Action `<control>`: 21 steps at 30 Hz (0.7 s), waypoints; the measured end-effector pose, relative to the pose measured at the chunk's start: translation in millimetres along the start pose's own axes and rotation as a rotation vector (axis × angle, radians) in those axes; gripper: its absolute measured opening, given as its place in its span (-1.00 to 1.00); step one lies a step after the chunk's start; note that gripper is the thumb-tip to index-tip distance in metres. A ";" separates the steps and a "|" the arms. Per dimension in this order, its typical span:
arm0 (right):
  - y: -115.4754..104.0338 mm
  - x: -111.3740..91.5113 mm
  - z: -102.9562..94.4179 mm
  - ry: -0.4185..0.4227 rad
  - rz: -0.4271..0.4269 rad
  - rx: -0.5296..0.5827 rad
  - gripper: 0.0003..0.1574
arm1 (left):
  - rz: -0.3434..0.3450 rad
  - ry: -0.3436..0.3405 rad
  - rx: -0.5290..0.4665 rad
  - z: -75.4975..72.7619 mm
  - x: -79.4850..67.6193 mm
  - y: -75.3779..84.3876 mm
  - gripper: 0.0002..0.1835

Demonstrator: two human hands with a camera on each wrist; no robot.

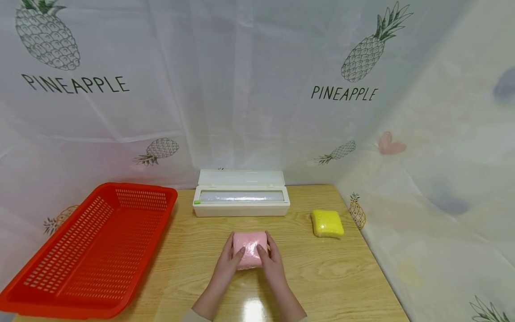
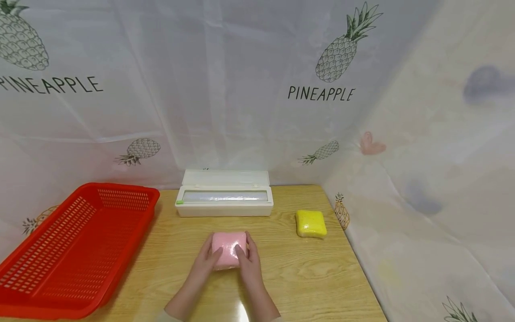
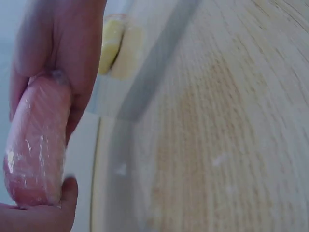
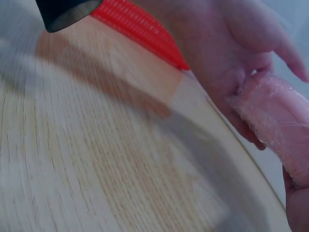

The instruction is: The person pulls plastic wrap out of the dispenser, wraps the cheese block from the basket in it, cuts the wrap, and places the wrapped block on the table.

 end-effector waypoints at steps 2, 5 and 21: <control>5.0 3.6 2.4 0.010 0.004 -0.014 -0.24 | 0.017 -0.010 -0.010 1.6 0.6 -2.7 -0.11; 11.0 10.6 5.2 0.048 -0.020 -0.015 -0.28 | 0.029 0.005 0.013 0.8 4.6 -8.7 -0.03; 8.5 19.8 21.9 -0.002 -0.138 -0.232 -0.26 | 0.096 0.056 0.251 -8.4 36.7 -45.0 -0.09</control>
Point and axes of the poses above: each hand's wrist, its own x-axis towards the middle knuckle, its own z-axis out of the palm, y = z × x, the point moved 7 cm from there along x, towards the middle knuckle
